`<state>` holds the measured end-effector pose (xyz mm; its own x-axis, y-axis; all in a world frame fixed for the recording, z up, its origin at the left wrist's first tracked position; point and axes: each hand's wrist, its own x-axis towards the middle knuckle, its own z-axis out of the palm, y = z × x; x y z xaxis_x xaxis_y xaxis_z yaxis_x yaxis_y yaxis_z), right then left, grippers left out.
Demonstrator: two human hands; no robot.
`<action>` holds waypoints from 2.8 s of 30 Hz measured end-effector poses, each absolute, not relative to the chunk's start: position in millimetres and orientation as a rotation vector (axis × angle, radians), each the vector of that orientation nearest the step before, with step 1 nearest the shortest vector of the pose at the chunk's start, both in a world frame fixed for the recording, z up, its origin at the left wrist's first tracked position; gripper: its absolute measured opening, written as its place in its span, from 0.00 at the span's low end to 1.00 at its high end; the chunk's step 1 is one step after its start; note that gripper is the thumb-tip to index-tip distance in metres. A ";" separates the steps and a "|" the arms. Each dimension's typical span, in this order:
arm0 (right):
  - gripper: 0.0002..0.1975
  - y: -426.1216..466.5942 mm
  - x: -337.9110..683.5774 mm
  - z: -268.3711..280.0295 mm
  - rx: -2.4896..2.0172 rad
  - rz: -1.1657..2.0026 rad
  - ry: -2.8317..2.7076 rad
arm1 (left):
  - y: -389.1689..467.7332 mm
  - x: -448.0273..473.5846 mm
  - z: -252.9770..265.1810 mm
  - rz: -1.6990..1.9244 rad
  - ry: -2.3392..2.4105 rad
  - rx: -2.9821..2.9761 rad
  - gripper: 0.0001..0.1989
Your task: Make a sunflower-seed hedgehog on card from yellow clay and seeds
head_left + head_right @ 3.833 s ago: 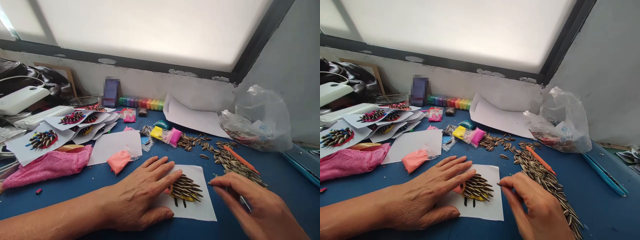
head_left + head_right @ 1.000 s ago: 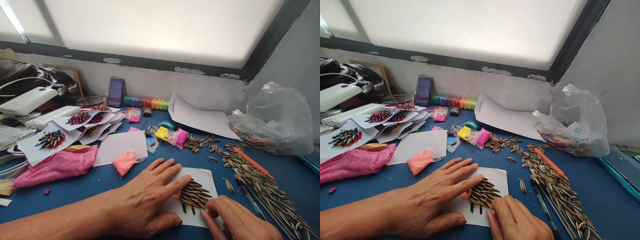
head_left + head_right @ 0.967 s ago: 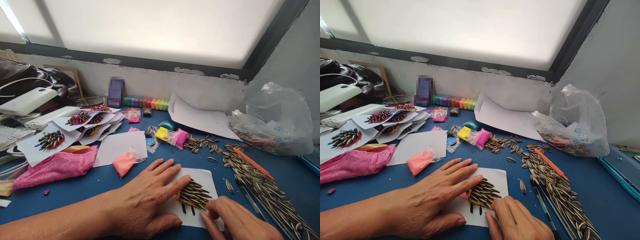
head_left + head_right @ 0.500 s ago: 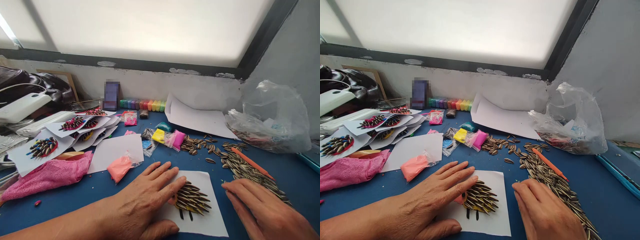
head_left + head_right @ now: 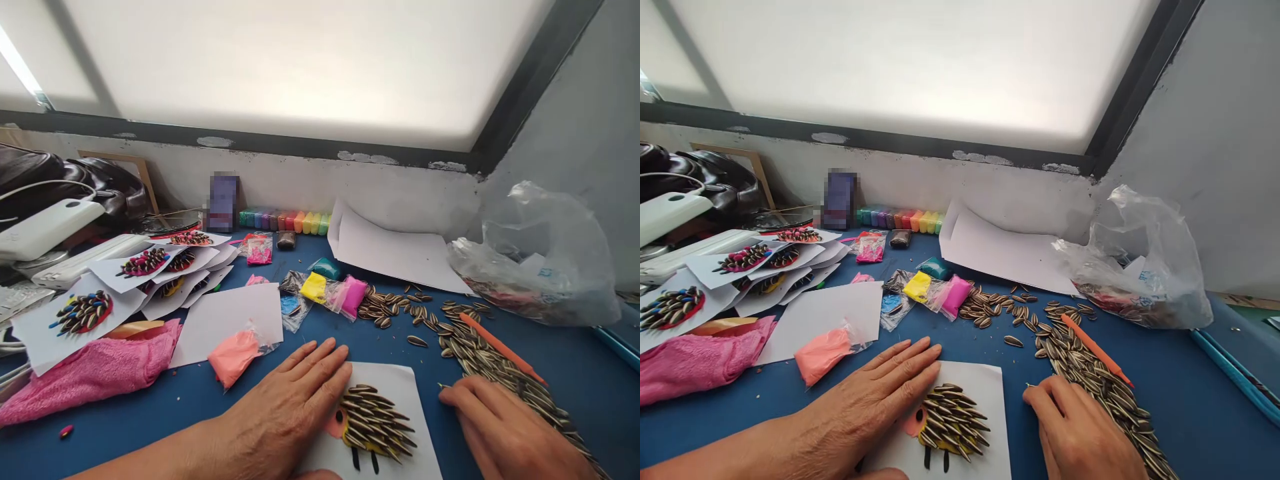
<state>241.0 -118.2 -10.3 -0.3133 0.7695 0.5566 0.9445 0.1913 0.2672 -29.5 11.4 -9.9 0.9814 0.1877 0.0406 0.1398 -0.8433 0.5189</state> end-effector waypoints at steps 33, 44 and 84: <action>0.14 -117.8 247.1 -29.4 -1.717 -0.880 -2.191 | 11.2 -29.6 -8.1 -0.015 0.346 2.571 0.45; 0.16 -117.6 251.9 -33.1 -1.723 -0.893 -2.225 | 9.9 -29.8 -2.9 0.144 0.307 2.583 0.40; 0.15 -121.9 248.0 -34.1 -1.654 -0.867 -2.208 | 0.2 -38.8 -11.3 0.434 0.395 2.562 0.33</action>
<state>248.0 -121.9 -34.1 -0.3248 0.7855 0.5268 0.9340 0.1790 0.3091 -38.8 0.2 -11.3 0.9066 0.3553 0.2276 0.1932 -0.8291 0.5246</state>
